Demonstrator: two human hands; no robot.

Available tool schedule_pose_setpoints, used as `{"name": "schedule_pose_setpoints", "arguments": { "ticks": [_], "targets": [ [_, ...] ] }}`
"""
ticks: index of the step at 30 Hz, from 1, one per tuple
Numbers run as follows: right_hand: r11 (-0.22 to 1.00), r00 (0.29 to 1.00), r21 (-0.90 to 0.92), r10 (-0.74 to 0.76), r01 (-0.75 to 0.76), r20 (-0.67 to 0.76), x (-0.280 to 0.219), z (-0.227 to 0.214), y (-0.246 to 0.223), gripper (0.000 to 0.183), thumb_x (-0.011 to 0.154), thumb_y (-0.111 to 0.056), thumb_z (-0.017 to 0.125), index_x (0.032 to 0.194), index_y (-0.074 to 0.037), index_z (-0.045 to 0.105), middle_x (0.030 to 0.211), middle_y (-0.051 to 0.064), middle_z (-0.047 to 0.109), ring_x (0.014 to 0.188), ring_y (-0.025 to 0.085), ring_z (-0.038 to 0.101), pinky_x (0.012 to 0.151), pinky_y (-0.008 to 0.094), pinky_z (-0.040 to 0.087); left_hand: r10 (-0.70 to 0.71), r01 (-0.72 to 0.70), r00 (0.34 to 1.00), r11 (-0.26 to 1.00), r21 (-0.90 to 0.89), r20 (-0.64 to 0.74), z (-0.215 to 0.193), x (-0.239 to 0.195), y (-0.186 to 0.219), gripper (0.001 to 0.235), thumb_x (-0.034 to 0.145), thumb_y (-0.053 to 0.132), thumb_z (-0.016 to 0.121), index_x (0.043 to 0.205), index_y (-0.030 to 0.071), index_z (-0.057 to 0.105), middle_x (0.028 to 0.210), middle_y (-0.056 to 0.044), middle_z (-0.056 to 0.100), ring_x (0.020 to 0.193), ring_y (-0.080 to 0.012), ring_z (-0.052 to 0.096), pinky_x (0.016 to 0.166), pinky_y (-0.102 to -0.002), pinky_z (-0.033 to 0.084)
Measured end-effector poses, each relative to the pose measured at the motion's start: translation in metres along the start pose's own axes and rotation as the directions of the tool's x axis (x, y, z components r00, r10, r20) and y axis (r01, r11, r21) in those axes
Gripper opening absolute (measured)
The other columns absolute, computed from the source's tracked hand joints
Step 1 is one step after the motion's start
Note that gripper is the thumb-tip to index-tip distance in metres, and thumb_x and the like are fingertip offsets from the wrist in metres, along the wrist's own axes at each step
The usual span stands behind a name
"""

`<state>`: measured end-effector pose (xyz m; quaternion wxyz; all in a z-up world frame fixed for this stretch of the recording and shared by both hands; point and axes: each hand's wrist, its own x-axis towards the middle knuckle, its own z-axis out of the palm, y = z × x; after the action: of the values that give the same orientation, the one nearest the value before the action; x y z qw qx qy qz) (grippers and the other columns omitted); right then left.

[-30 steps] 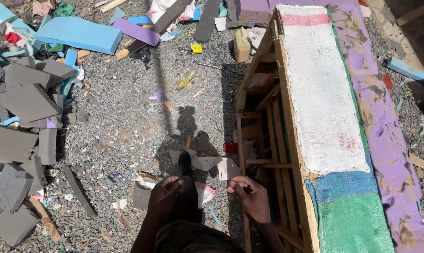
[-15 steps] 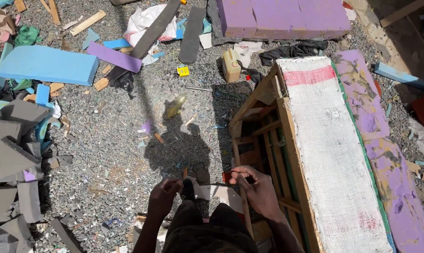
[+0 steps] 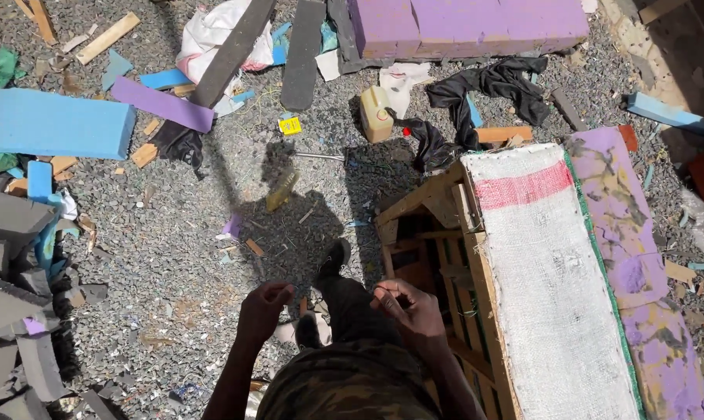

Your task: The person uses a metal rod to pry and remove foam padding from a wooden frame in a cluttered outdoor area. They then pick up a hammer and a box of nails, using the hammer to drive nails into a small wooden block on the ground.

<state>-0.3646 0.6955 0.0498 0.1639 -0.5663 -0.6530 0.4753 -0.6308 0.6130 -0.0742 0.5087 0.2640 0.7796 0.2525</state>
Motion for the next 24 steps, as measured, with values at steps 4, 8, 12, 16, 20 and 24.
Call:
{"name": "schedule_pose_setpoints", "arguments": {
  "ticks": [4, 8, 12, 16, 20, 24],
  "targets": [
    [0.989, 0.990, -0.052, -0.135, 0.137, 0.041, 0.067, -0.011, -0.022, 0.035, 0.095, -0.043, 0.062, 0.106, -0.014, 0.078, 0.085, -0.001, 0.085, 0.083, 0.015, 0.082, 0.075, 0.032, 0.063, -0.035, 0.035, 0.999, 0.999, -0.008, -0.002, 0.002, 0.049, 0.024, 0.030, 0.090, 0.040, 0.070, 0.105, 0.016, 0.080, 0.094, -0.001, 0.085, 0.087, -0.0155, 0.079, 0.081, -0.032, 0.056],
    [0.995, 0.969, 0.033, -0.088, 0.099, -0.232, 0.109, -0.053, -0.086, 0.018, 0.097, -0.027, 0.072, 0.091, -0.012, 0.081, 0.069, 0.005, 0.081, 0.064, 0.017, 0.073, 0.070, 0.034, 0.059, -0.010, 0.010, 1.000, 0.998, 0.057, 0.007, -0.024, 0.079, 0.058, 0.044, 0.091, 0.048, 0.071, 0.119, 0.015, 0.077, 0.093, -0.008, 0.084, 0.100, -0.0299, 0.078, 0.096, -0.044, 0.053],
    [0.993, 0.878, 0.018, -0.097, 0.120, -0.469, 0.152, -0.096, -0.092, 0.020, 0.106, -0.020, 0.067, 0.096, -0.005, 0.075, 0.071, 0.011, 0.076, 0.067, 0.020, 0.072, 0.075, 0.035, 0.057, -0.022, 0.027, 0.998, 0.995, 0.096, -0.053, -0.055, 0.116, 0.084, 0.036, 0.093, 0.048, 0.070, 0.115, 0.022, 0.078, 0.090, -0.003, 0.083, 0.098, -0.0234, 0.077, 0.095, -0.042, 0.052],
    [0.978, 0.773, -0.191, -0.185, 0.083, -0.607, 0.199, -0.129, -0.059, 0.017, 0.111, -0.016, 0.067, 0.101, -0.005, 0.074, 0.077, 0.012, 0.074, 0.073, 0.024, 0.072, 0.077, 0.038, 0.055, -0.052, 0.056, 0.998, 0.993, 0.104, -0.038, -0.068, 0.151, 0.099, 0.037, 0.092, 0.050, 0.071, 0.116, 0.022, 0.078, 0.092, -0.004, 0.083, 0.102, -0.0249, 0.076, 0.098, -0.043, 0.052],
    [0.784, 0.723, -0.620, -0.433, 0.007, -0.539, 0.246, -0.142, 0.017, 0.027, 0.113, -0.030, 0.068, 0.106, -0.004, 0.072, 0.091, 0.017, 0.075, 0.094, 0.038, 0.074, 0.087, 0.048, 0.056, -0.094, 0.085, 0.995, 0.980, 0.177, 0.043, -0.068, 0.188, 0.094, 0.038, 0.091, 0.051, 0.070, 0.117, 0.024, 0.078, 0.096, -0.005, 0.083, 0.109, -0.0283, 0.075, 0.102, -0.046, 0.052],
    [0.586, 0.863, -0.800, -0.331, -0.129, -0.381, 0.263, -0.120, 0.002, 0.042, 0.104, -0.053, 0.053, 0.101, -0.018, 0.076, 0.092, 0.005, 0.078, 0.093, 0.024, 0.070, 0.095, 0.041, 0.043, -0.130, 0.078, 0.980, 0.949, 0.306, 0.153, -0.060, 0.230, 0.085, 0.028, 0.087, 0.045, 0.069, 0.101, 0.023, 0.079, 0.100, 0.002, 0.083, 0.094, -0.0177, 0.077, 0.080, -0.035, 0.054]
  ]
}}
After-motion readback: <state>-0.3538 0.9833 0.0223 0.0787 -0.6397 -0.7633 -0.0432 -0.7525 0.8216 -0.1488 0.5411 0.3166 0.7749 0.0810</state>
